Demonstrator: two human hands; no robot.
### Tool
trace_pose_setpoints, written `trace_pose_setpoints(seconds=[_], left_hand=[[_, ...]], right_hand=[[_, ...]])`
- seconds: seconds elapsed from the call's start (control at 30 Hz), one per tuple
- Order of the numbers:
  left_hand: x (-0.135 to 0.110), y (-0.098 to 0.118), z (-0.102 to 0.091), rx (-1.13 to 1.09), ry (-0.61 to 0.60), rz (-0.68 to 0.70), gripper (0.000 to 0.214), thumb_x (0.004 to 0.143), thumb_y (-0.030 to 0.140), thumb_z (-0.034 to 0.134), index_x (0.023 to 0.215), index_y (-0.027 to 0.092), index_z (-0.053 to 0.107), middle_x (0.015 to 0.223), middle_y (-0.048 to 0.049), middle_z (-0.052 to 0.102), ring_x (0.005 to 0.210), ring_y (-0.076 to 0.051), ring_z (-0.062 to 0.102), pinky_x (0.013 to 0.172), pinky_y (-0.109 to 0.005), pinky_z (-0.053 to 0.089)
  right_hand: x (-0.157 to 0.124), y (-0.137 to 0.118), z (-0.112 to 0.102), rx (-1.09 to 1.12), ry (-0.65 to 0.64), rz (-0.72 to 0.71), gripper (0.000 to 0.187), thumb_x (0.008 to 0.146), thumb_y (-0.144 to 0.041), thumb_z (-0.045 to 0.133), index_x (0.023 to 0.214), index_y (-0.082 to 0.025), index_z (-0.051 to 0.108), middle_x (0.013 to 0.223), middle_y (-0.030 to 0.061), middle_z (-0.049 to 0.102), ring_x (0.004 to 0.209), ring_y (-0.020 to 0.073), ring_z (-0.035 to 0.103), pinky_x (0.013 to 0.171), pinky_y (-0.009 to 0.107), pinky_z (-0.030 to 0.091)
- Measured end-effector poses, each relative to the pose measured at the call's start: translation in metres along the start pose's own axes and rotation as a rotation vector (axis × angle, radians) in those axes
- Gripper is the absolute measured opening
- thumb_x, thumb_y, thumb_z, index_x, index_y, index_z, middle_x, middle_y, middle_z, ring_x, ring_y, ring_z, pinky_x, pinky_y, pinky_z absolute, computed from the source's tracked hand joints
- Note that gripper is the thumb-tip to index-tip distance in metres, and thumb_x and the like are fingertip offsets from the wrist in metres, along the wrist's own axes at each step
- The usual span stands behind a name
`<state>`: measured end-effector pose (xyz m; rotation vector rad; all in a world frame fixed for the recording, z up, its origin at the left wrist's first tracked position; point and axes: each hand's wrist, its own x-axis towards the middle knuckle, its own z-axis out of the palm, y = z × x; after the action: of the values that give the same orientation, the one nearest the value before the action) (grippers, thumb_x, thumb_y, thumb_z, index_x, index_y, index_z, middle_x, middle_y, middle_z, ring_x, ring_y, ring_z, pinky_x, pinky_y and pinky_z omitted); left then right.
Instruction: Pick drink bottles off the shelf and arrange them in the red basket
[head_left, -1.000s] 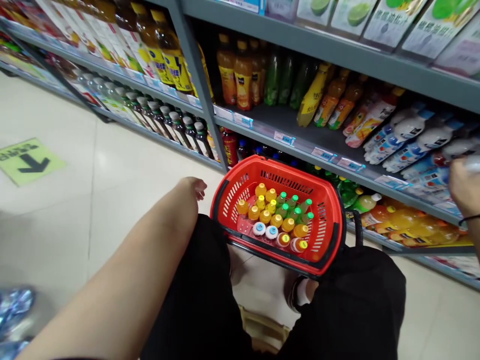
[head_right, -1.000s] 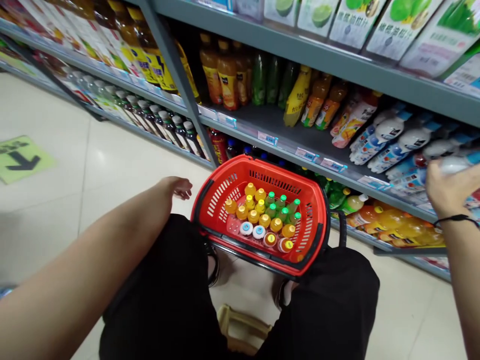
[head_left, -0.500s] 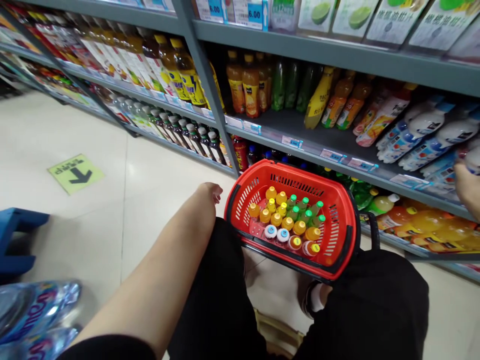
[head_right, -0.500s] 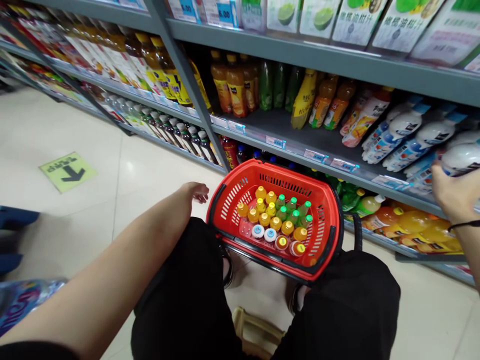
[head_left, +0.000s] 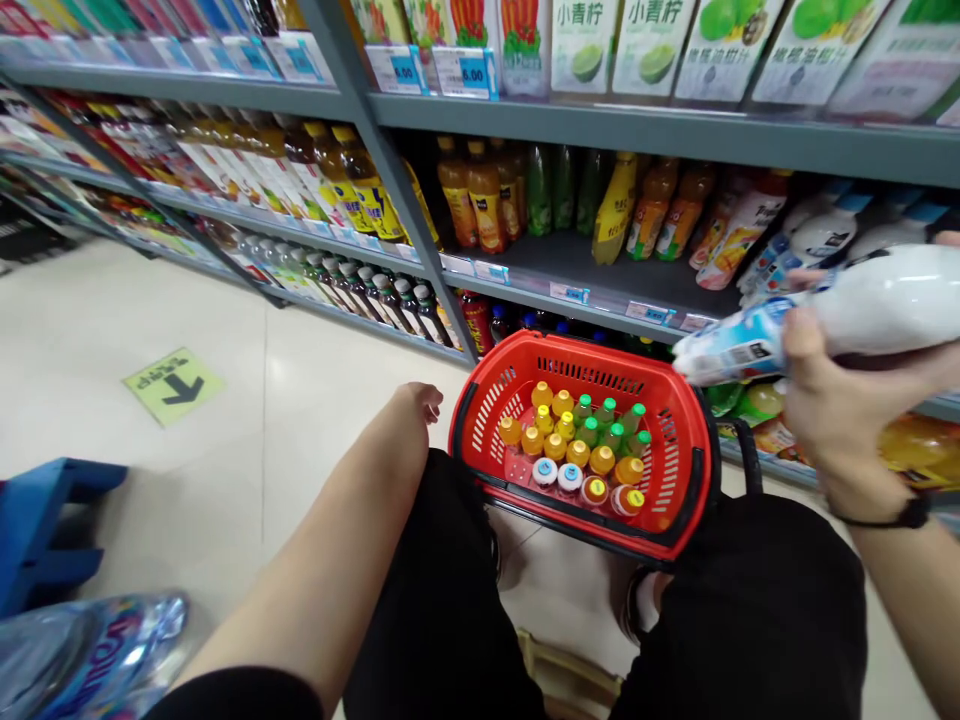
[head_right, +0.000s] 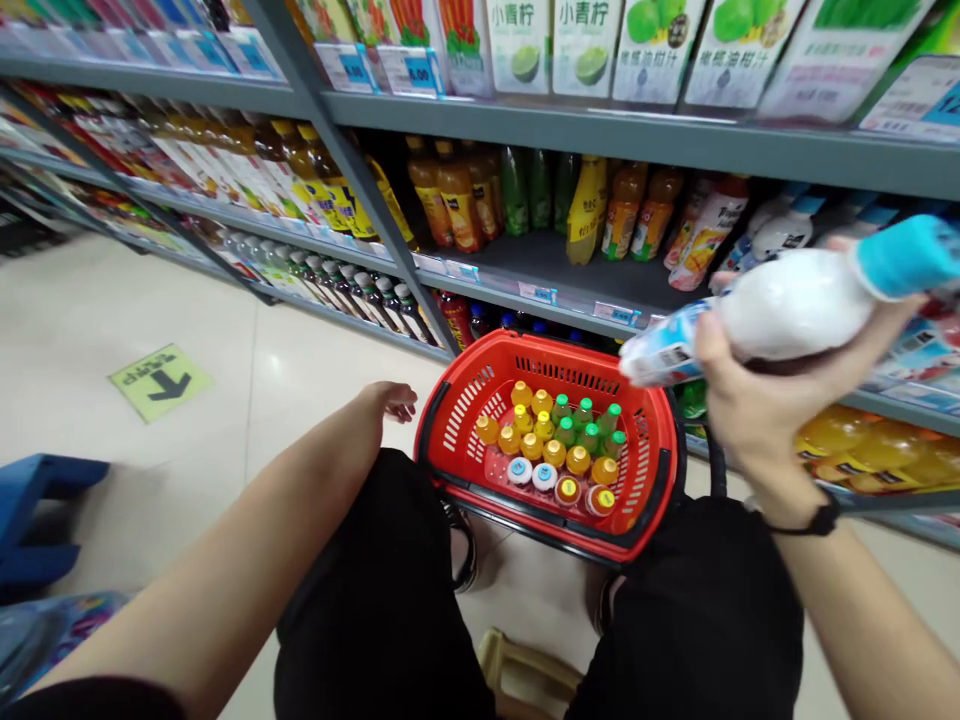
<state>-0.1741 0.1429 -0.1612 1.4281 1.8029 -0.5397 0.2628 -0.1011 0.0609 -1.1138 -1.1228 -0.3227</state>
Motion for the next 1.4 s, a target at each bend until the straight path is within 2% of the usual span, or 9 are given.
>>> trace_pose_setpoints(seconds=[0.13, 0.27, 0.4, 0.57, 0.7, 0.77, 0.87, 1.2, 1.4], left_hand=[[-0.021, 0.002, 0.004, 0.058, 0.016, 0.02, 0.033, 0.103, 0.042, 0.063, 0.113, 0.011, 0.067, 0.102, -0.0074, 0.071, 0.084, -0.017, 0.07, 0.075, -0.032, 0.061], [-0.044, 0.014, -0.001, 0.153, 0.047, 0.003, 0.029, 0.102, 0.038, 0.065, 0.113, 0.011, 0.067, 0.103, -0.0082, 0.071, 0.085, -0.017, 0.07, 0.075, -0.032, 0.062], [-0.07, 0.056, -0.022, 0.241, 0.163, 0.09, 0.031, 0.102, 0.04, 0.065, 0.111, 0.01, 0.068, 0.098, -0.0073, 0.072, 0.083, -0.017, 0.071, 0.076, -0.034, 0.062], [-0.126, 0.124, -0.03, 0.239, 0.446, 0.457, 0.021, 0.102, 0.025, 0.057, 0.107, 0.011, 0.071, 0.11, -0.0154, 0.074, 0.109, -0.026, 0.07, 0.098, -0.042, 0.055], [-0.19, 0.158, 0.002, 0.128, 0.418, 0.933, 0.031, 0.105, 0.033, 0.044, 0.108, 0.023, 0.073, 0.115, -0.0037, 0.077, 0.109, -0.019, 0.071, 0.097, -0.029, 0.053], [-0.217, 0.168, 0.026, -0.078, 0.291, 1.329, 0.031, 0.1, 0.044, 0.055, 0.11, 0.02, 0.072, 0.112, -0.0083, 0.076, 0.101, -0.023, 0.072, 0.09, -0.035, 0.056], [-0.242, 0.177, 0.057, -0.16, 0.365, 1.575, 0.04, 0.08, 0.047, 0.081, 0.107, 0.019, 0.071, 0.101, -0.0073, 0.075, 0.09, -0.024, 0.069, 0.083, -0.037, 0.056], [-0.254, 0.169, 0.065, -0.626, 0.495, 1.551, 0.049, 0.068, 0.048, 0.093, 0.102, 0.019, 0.072, 0.1, -0.0068, 0.07, 0.09, -0.023, 0.068, 0.078, -0.035, 0.058], [-0.268, 0.164, 0.064, -0.919, 0.665, 1.566, 0.063, 0.071, 0.066, 0.085, 0.112, 0.021, 0.071, 0.098, -0.005, 0.072, 0.081, -0.019, 0.068, 0.071, -0.03, 0.059]], right_hand=[[-0.079, -0.025, 0.051, 0.583, -0.132, 0.477, 0.063, 0.082, -0.037, 0.082, 0.133, -0.033, 0.046, 0.109, 0.0011, 0.067, 0.08, 0.0238, 0.076, 0.079, 0.047, 0.065], [-0.138, -0.01, 0.066, 0.422, -0.341, 1.001, 0.057, 0.069, -0.046, 0.088, 0.112, -0.025, 0.058, 0.104, 0.0055, 0.072, 0.087, 0.0276, 0.073, 0.077, 0.044, 0.062], [-0.151, -0.008, 0.06, 0.285, -0.568, 0.755, 0.056, 0.066, -0.038, 0.088, 0.115, -0.024, 0.065, 0.104, 0.0052, 0.076, 0.093, 0.0289, 0.071, 0.084, 0.045, 0.058], [-0.139, -0.023, 0.052, 0.304, -0.571, 0.709, 0.055, 0.072, -0.041, 0.085, 0.12, -0.024, 0.065, 0.106, 0.0054, 0.077, 0.093, 0.0286, 0.071, 0.083, 0.043, 0.058], [-0.139, -0.018, 0.051, 0.239, -0.538, 0.738, 0.06, 0.071, -0.04, 0.085, 0.126, -0.025, 0.066, 0.106, 0.005, 0.078, 0.093, 0.0299, 0.072, 0.084, 0.045, 0.059], [-0.14, -0.012, 0.05, 0.222, -0.524, 0.739, 0.066, 0.072, -0.038, 0.084, 0.133, -0.025, 0.065, 0.109, 0.0051, 0.078, 0.095, 0.0311, 0.073, 0.086, 0.047, 0.059], [-0.14, -0.006, 0.046, 0.24, -0.512, 0.736, 0.078, 0.068, -0.031, 0.084, 0.142, -0.027, 0.062, 0.117, 0.0062, 0.077, 0.105, 0.035, 0.072, 0.091, 0.05, 0.059], [-0.121, 0.013, 0.048, 0.78, -0.754, 0.874, 0.075, 0.062, -0.046, 0.097, 0.128, -0.024, 0.068, 0.127, 0.0086, 0.074, 0.115, 0.0317, 0.07, 0.104, 0.046, 0.056], [-0.13, 0.005, 0.057, 1.128, -1.035, 1.298, 0.08, 0.092, -0.086, 0.04, 0.112, -0.017, 0.074, 0.103, 0.0153, 0.079, 0.099, 0.0324, 0.075, 0.074, 0.042, 0.062]])
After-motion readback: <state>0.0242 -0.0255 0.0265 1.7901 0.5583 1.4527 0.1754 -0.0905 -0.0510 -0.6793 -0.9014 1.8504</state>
